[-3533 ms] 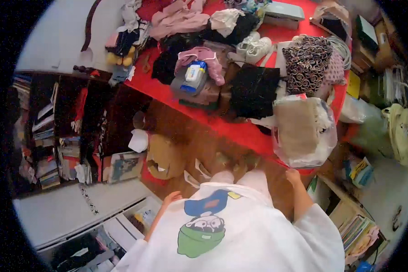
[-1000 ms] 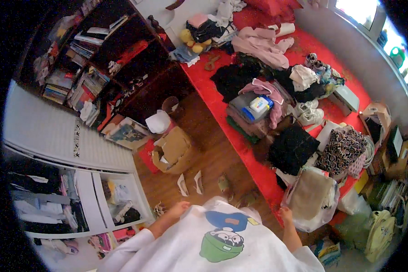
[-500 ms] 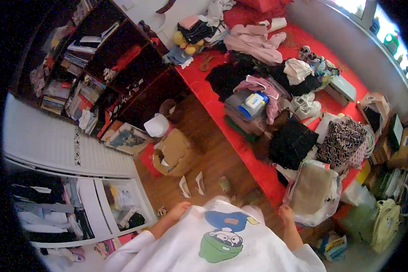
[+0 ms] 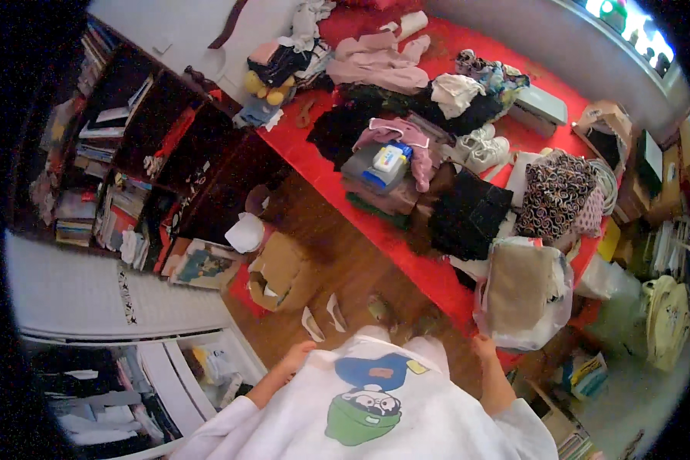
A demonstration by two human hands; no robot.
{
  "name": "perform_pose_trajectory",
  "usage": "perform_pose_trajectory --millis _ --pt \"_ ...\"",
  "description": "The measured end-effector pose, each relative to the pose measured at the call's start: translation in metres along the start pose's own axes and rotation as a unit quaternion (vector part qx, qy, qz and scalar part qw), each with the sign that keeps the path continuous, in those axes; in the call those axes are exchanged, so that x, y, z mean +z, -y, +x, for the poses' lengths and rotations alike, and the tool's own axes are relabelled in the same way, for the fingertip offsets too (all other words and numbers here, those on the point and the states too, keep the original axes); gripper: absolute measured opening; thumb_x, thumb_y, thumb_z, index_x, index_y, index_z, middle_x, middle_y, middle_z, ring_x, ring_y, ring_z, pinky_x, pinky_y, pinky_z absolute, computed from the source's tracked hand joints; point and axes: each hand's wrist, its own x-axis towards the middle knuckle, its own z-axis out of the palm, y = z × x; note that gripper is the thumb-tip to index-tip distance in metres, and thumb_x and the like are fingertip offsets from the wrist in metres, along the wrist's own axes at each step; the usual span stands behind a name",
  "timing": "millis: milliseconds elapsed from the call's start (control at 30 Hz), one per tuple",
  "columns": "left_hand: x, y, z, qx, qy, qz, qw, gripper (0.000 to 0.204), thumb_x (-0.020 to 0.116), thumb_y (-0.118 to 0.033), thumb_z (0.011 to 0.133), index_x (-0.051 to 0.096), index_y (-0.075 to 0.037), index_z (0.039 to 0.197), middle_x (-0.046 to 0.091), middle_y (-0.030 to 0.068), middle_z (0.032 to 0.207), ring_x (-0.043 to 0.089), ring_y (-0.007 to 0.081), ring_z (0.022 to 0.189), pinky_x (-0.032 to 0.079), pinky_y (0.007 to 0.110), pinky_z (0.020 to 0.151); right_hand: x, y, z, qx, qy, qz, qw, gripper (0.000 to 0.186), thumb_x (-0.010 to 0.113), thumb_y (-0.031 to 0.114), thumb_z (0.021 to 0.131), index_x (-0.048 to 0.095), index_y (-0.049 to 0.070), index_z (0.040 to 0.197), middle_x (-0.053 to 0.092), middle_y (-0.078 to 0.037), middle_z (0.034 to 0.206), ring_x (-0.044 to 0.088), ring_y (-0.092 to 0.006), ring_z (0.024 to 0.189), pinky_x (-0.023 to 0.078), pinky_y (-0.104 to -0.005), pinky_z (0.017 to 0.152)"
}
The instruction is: Folding various laundry items and placing them on a sofa or shelf.
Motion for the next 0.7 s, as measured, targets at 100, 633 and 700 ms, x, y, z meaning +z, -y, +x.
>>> perform_pose_trajectory --millis 100,633,700 --pt "-0.002 -0.014 -0.001 -0.023 -0.001 0.000 1.000 0.030 0.045 -0.005 0.081 0.047 0.001 0.111 0.054 0.0118 0.101 0.053 0.0181 0.089 0.042 0.026 0.076 -0.001 -0.013 0.005 -0.027 -0.029 0.052 0.998 0.015 0.054 0.011 0.074 0.057 0.001 0.085 0.053 -0.002 0.063 0.050 -0.0125 0.054 0.042 -0.0244 0.049" --pt "-0.003 -0.032 0.006 -0.036 0.016 -0.067 0.997 0.031 0.038 -0.017 0.085 0.050 -0.003 0.109 0.054 0.0113 0.098 0.051 0.0191 0.091 0.041 0.028 0.079 -0.015 0.003 -0.008 -0.101 -0.041 -0.035 0.993 0.018 0.054 0.011 0.074 0.058 0.005 0.090 0.051 0.000 0.061 0.045 -0.0078 0.049 0.037 -0.0232 0.044" --pt "0.000 -0.037 0.021 -0.041 0.042 -0.061 0.996 0.030 0.038 -0.017 0.085 0.050 -0.003 0.109 0.054 0.0113 0.098 0.051 0.0190 0.091 0.041 0.028 0.079 -0.026 -0.051 0.028 -0.156 -0.103 -0.129 0.974 0.025 0.054 0.013 0.074 0.058 0.007 0.098 0.051 0.001 0.061 0.045 -0.0065 0.050 0.036 -0.0225 0.043"
